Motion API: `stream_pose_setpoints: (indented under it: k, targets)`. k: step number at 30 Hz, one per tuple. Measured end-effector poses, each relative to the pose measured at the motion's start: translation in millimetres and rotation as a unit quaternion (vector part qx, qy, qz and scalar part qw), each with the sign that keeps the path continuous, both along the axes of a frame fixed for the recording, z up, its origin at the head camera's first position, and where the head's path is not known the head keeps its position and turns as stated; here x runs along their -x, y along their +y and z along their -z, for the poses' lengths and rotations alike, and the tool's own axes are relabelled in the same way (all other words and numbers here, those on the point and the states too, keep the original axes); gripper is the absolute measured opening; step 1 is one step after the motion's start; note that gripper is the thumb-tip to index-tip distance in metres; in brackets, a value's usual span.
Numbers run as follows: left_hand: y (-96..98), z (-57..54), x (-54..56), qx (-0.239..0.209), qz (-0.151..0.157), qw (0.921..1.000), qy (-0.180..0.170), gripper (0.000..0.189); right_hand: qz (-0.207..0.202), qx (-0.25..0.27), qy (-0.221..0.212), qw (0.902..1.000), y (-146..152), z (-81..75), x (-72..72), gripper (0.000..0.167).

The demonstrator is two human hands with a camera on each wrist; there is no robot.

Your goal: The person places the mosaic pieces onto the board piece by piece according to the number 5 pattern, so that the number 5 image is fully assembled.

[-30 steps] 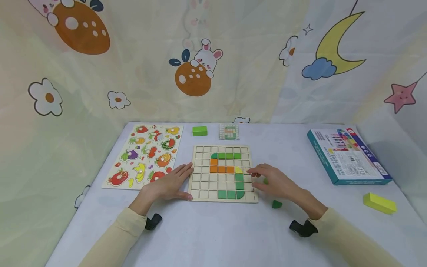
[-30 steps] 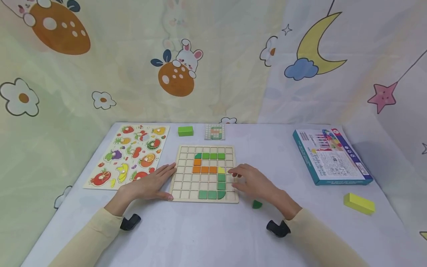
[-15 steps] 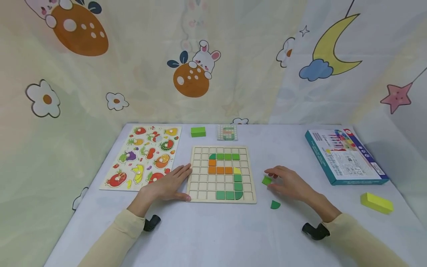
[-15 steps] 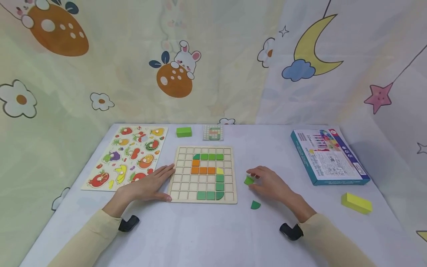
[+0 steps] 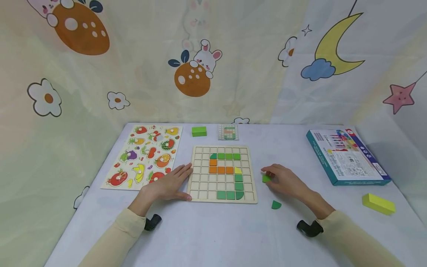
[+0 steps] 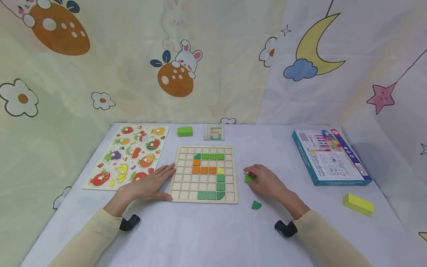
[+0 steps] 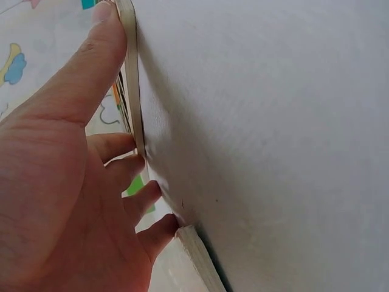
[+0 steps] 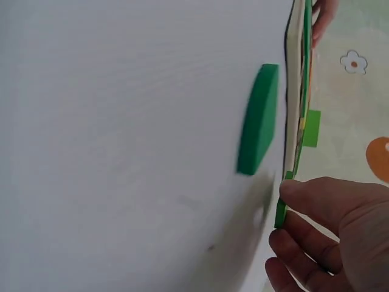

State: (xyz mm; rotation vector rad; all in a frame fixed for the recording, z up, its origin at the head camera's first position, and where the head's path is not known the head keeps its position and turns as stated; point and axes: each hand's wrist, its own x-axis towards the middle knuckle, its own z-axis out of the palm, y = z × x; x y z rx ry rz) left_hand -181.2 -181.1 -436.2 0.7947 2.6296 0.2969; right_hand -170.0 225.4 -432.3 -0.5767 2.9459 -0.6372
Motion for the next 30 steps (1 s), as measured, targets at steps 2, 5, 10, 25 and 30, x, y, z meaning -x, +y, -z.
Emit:
stream_pose_setpoints:
  k: [2,5,10,25,30]
  targets:
    - [-0.6,0.1,0.3,0.001,0.000,1.0000,0.000,0.102,-0.001,-0.001,0.000,1.0000,-7,-3.6,1.6,0.043]
    - [-1.1,-0.2,0.3,-0.002,0.000,1.0000,-0.001,0.101,-0.011,0.002,-0.002,0.9999,-22,-8.9,4.6,0.043]
    - [-1.0,-1.6,-0.3,-0.007,0.000,0.9999,-0.007,0.101,-0.063,0.010,0.003,0.9980,-55,-12.5,8.8,0.041]
    - [0.0,-4.0,0.1,-0.002,0.003,1.0000,-0.004,0.101,-0.158,0.006,-0.001,0.9875,-147,-10.2,4.8,0.037]
    - [0.6,-4.0,-0.2,-0.004,0.001,1.0000,-0.006,0.101,-0.163,-0.016,0.005,0.9865,-155,-3.8,6.5,0.037]
